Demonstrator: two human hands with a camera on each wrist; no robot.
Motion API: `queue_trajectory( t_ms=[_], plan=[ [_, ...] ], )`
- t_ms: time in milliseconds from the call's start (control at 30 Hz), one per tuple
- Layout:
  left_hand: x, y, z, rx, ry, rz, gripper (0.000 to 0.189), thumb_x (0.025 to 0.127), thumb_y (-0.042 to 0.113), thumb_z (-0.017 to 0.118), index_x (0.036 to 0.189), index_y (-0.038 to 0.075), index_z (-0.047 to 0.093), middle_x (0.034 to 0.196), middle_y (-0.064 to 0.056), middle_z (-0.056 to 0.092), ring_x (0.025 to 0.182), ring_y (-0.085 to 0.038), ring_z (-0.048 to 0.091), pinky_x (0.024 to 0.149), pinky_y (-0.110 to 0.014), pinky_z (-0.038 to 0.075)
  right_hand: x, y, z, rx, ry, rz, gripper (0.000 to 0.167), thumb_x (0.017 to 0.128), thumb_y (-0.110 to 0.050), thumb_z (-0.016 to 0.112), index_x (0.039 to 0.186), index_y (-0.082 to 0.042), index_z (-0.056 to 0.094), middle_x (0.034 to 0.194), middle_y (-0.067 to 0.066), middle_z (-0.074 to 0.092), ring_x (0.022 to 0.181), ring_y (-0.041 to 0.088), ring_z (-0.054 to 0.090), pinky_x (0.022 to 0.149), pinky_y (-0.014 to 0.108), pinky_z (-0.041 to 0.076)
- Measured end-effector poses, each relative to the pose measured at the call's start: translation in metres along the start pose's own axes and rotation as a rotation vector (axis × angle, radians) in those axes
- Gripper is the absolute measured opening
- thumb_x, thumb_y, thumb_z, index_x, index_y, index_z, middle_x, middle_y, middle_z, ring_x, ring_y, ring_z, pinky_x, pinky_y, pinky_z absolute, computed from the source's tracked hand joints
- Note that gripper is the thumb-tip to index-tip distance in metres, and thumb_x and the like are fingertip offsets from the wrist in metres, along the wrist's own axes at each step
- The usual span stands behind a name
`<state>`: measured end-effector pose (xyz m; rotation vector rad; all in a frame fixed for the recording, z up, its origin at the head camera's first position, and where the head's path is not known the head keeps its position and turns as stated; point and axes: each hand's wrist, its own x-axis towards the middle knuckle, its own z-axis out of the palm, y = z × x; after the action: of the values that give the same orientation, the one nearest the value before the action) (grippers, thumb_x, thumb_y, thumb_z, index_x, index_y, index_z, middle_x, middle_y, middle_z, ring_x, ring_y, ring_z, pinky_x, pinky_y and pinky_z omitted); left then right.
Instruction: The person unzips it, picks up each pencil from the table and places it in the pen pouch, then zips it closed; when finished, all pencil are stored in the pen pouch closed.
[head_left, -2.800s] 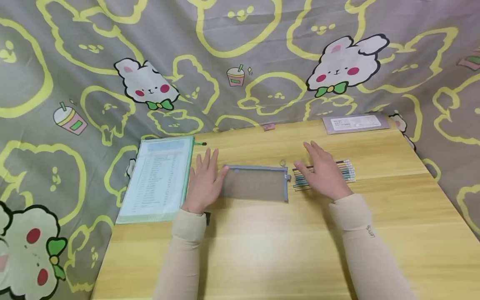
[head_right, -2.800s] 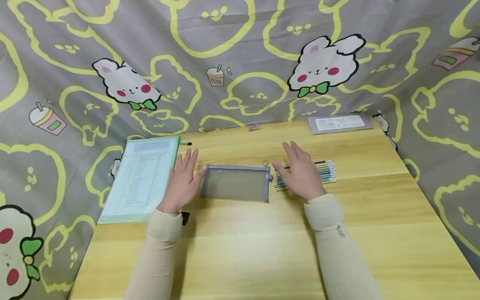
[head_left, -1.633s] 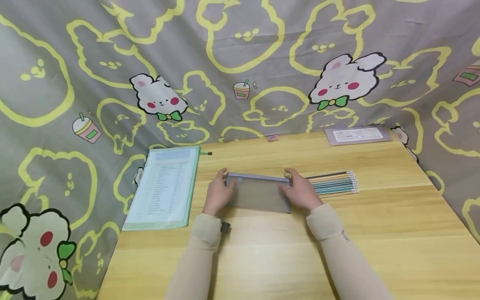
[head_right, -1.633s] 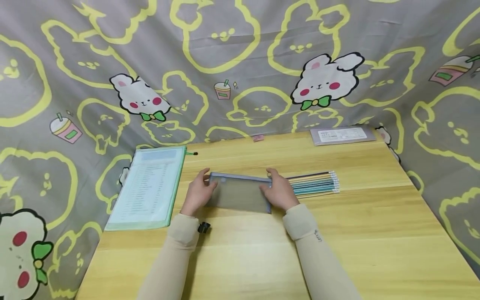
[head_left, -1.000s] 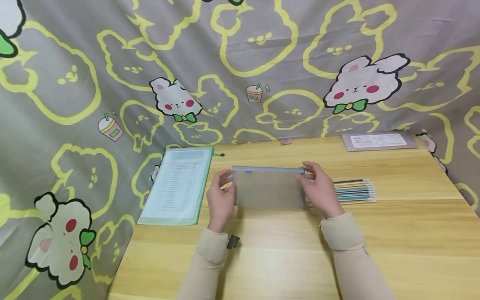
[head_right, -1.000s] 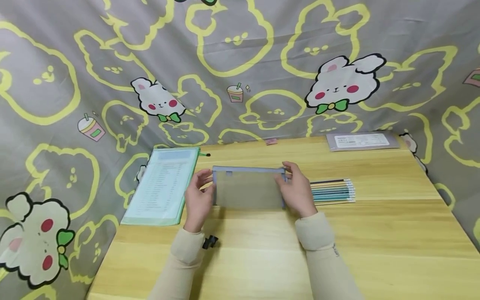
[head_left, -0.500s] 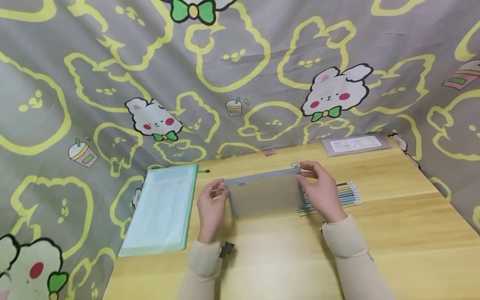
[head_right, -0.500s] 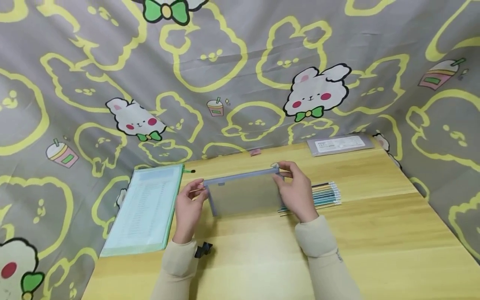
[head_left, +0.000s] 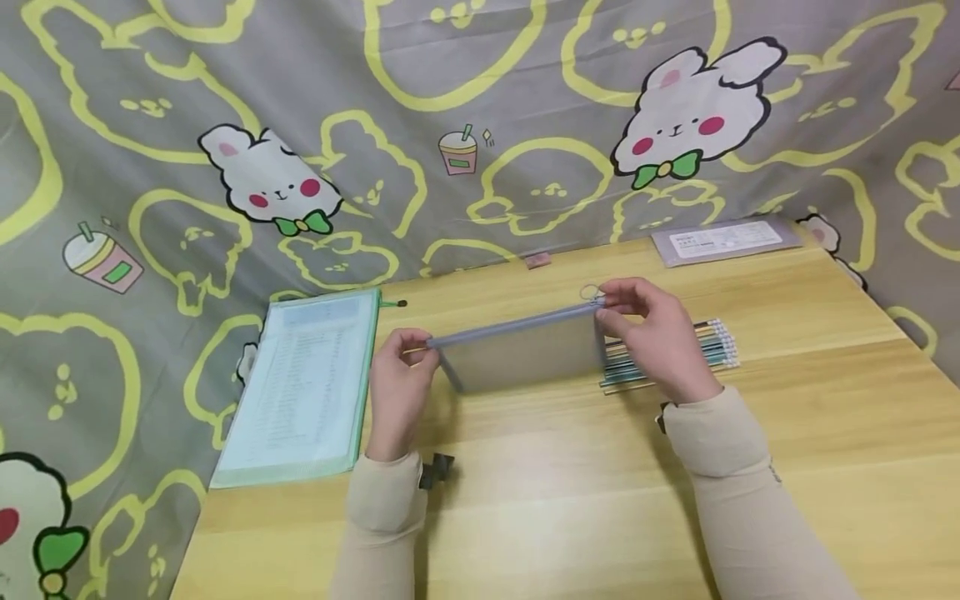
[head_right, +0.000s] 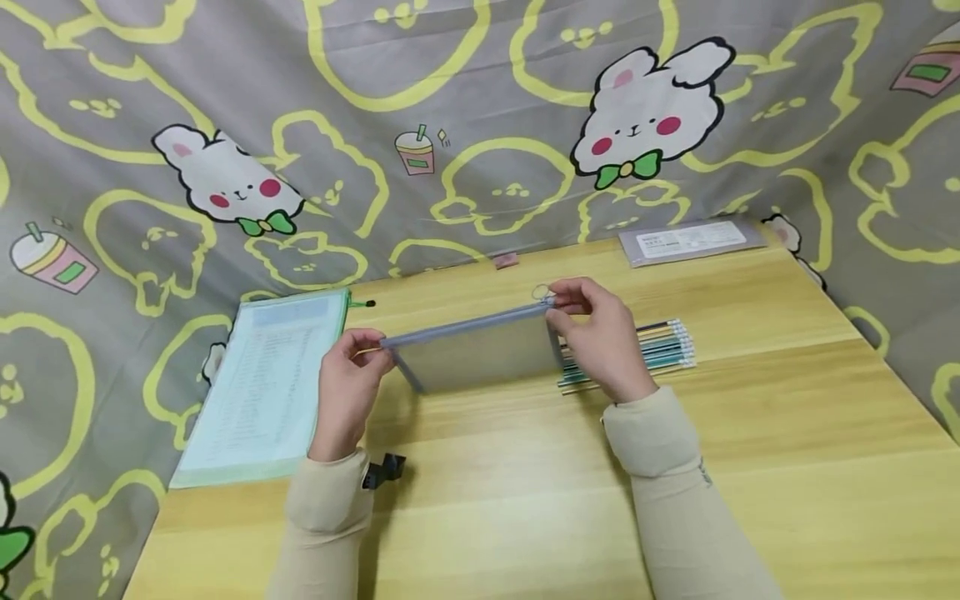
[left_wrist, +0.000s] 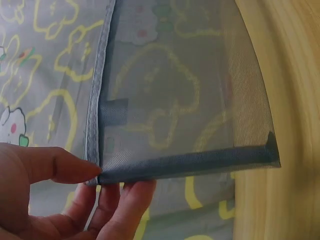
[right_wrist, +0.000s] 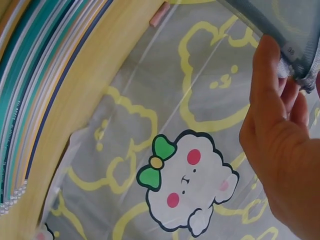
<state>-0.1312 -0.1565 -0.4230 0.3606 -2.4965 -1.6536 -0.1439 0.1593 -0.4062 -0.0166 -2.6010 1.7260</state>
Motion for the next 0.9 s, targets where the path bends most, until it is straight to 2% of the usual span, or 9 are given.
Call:
queue_trajectory(
  t_ms=[133, 300, 467, 700, 833, 900],
  plan=[
    [0.003, 0.005, 0.002, 0.012, 0.010, 0.003, 0.023, 0.091, 0.000, 0.064, 0.113, 0.007, 0.066, 0.117, -0.011, 0.068, 0.099, -0.024, 0.067, 0.074, -0.032, 0.053, 0.001, 0.002, -0.004, 0.035, -0.039, 0.034, 0.034, 0.105, -0.019, 0.067, 0.136, -0.004, 0.065, 0.129, 0.014, 0.067, 0.113, 0.019, 0.062, 0.085, 0.015, 0.054],
    [0.003, 0.003, 0.003, 0.023, 0.005, -0.010, 0.024, 0.091, -0.001, 0.065, 0.114, 0.005, 0.067, 0.116, -0.013, 0.069, 0.098, -0.024, 0.066, 0.071, -0.028, 0.053, 0.002, 0.008, -0.006, 0.066, -0.122, 0.083, 0.038, 0.105, -0.021, 0.068, 0.138, -0.002, 0.064, 0.130, 0.017, 0.067, 0.106, 0.014, 0.067, 0.088, 0.022, 0.059],
    [0.002, -0.001, 0.000, 0.052, 0.014, -0.004, 0.023, 0.092, 0.001, 0.064, 0.115, 0.006, 0.066, 0.118, -0.012, 0.069, 0.101, -0.026, 0.068, 0.071, -0.030, 0.052, 0.006, 0.011, -0.004, 0.070, -0.191, 0.069, 0.036, 0.104, -0.019, 0.069, 0.136, -0.002, 0.065, 0.127, 0.018, 0.067, 0.102, 0.016, 0.070, 0.090, 0.029, 0.061],
    [0.009, -0.003, 0.003, 0.066, -0.023, 0.016, 0.025, 0.092, 0.004, 0.063, 0.117, 0.006, 0.065, 0.118, -0.013, 0.068, 0.105, -0.028, 0.067, 0.076, -0.031, 0.054, 0.010, 0.021, -0.007, 0.056, -0.226, 0.073, 0.033, 0.102, -0.016, 0.072, 0.130, 0.000, 0.063, 0.117, 0.013, 0.069, 0.099, 0.016, 0.072, 0.089, 0.029, 0.061],
    [0.008, -0.004, 0.004, 0.078, -0.037, 0.008, 0.027, 0.094, 0.006, 0.062, 0.120, 0.006, 0.063, 0.123, -0.013, 0.066, 0.112, -0.030, 0.066, 0.085, -0.038, 0.054, 0.012, 0.026, -0.006, 0.048, -0.245, 0.084, 0.032, 0.101, -0.016, 0.073, 0.128, -0.001, 0.063, 0.114, 0.010, 0.069, 0.099, 0.015, 0.069, 0.088, 0.030, 0.060],
    [0.007, -0.003, 0.003, 0.092, -0.027, 0.030, 0.028, 0.096, 0.008, 0.061, 0.124, 0.006, 0.061, 0.127, -0.013, 0.065, 0.120, -0.031, 0.063, 0.093, -0.043, 0.054, 0.014, 0.027, -0.005, 0.039, -0.257, 0.081, 0.031, 0.102, -0.017, 0.073, 0.127, -0.002, 0.063, 0.115, 0.010, 0.069, 0.099, 0.015, 0.069, 0.089, 0.031, 0.060]
  ],
)
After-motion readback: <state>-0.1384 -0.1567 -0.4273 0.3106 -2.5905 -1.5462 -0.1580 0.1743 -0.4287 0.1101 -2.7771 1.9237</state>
